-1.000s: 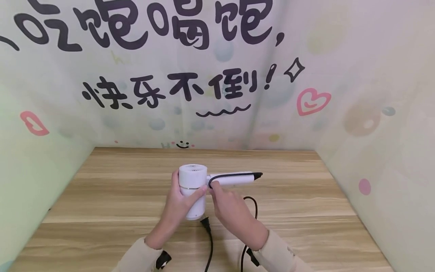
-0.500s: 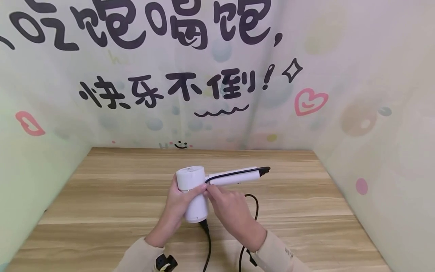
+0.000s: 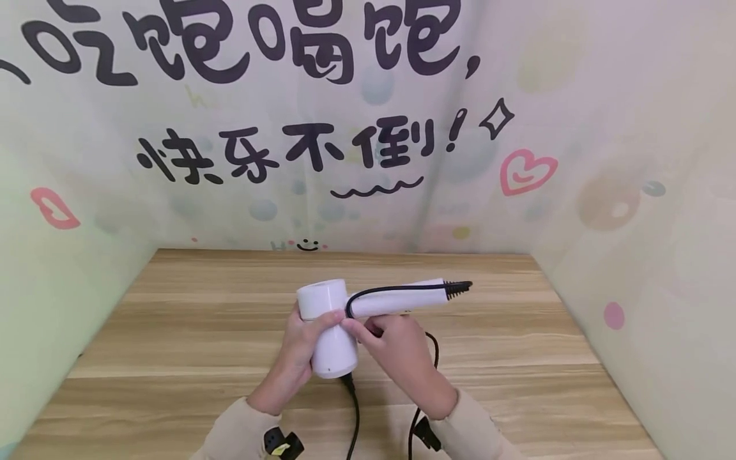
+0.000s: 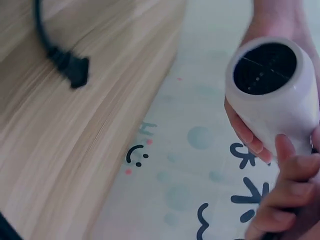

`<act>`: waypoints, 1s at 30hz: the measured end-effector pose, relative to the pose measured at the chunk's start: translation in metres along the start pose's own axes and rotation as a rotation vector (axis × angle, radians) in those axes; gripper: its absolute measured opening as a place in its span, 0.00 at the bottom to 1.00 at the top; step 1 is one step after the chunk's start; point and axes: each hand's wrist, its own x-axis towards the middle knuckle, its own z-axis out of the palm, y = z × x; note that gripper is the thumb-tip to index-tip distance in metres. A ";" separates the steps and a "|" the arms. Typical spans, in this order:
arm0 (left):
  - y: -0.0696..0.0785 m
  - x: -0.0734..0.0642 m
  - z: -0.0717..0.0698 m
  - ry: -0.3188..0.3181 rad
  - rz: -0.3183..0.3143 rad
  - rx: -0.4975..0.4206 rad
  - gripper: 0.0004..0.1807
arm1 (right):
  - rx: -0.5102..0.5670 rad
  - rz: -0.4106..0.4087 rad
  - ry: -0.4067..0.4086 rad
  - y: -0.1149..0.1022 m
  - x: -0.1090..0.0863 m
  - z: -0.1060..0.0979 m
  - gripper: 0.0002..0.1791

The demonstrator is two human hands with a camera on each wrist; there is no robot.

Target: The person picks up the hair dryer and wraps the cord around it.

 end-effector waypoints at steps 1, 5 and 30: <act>0.001 0.000 -0.001 -0.016 0.003 -0.007 0.31 | 0.073 0.050 -0.040 0.001 0.001 -0.001 0.18; 0.004 -0.002 -0.003 -0.088 0.011 -0.017 0.32 | 0.337 0.150 -0.205 0.005 0.007 -0.005 0.13; 0.007 -0.006 -0.001 -0.079 0.173 0.370 0.43 | 0.565 0.042 -0.435 -0.006 0.002 -0.019 0.04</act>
